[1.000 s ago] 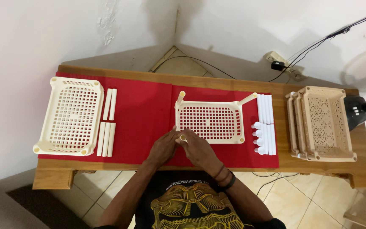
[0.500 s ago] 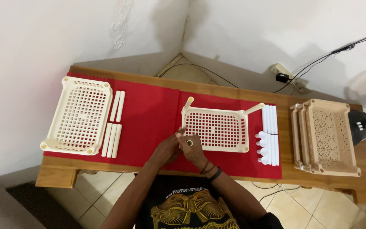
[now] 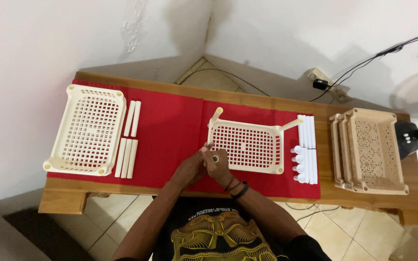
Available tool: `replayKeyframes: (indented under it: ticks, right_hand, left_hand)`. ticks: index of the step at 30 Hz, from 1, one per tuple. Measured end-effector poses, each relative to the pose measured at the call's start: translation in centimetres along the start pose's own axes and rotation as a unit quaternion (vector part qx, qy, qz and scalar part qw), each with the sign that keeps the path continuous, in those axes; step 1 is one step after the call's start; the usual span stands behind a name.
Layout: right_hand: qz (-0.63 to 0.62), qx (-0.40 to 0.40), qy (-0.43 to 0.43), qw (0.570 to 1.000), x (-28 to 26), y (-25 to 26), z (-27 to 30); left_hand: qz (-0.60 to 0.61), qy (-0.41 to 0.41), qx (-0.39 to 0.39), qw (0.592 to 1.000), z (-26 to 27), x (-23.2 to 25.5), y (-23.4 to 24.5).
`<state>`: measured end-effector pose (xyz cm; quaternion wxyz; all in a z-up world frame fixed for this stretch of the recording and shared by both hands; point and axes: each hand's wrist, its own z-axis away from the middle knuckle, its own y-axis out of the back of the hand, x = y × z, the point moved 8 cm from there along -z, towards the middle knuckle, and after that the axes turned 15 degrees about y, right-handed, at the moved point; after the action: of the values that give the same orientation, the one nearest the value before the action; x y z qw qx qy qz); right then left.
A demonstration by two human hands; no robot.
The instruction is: The person assembles a small plastic stool by inserting cylindrical legs into the corners of a perforated seat base. They handle the seat and legs, aligning and pressing each leg into place, then flip the stool to check the assembly.
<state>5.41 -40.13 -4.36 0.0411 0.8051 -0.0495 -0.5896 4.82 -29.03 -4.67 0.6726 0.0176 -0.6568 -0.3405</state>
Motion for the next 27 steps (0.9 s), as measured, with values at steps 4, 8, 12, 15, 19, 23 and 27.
replayKeyframes:
  ticks: [4,8,12,15,19,23,27]
  right_hand:
    - [-0.151,-0.180,0.010,0.972,-0.2,-0.3,-1.6]
    - [-0.021,-0.042,0.021,0.999,-0.1,0.2,0.1]
    - [0.030,0.069,0.033,0.997,-0.5,0.6,1.4]
    - [-0.052,-0.021,0.016,0.998,-0.1,0.6,0.2]
    - [-0.080,-0.122,-0.062,0.987,1.3,0.8,-0.5]
    - [-0.012,0.022,0.014,1.000,0.0,0.8,1.1]
    - [0.029,0.027,0.032,0.999,-0.3,1.2,1.3]
  left_hand:
    - [-0.028,0.079,-0.044,0.996,-0.7,-1.1,-1.3]
    - [-0.079,-0.042,0.007,0.996,0.0,1.1,-0.2]
    - [-0.017,0.008,-0.012,1.000,-0.1,0.9,0.3]
    - [-0.031,0.085,-0.064,0.994,-0.5,-0.3,-0.7]
    - [-0.026,-0.033,-0.007,0.999,-0.3,0.4,-0.8]
    - [0.009,-0.033,-0.014,0.999,-0.3,-0.4,-1.1]
    - [0.010,-0.039,-0.010,0.999,0.1,-0.2,-1.2]
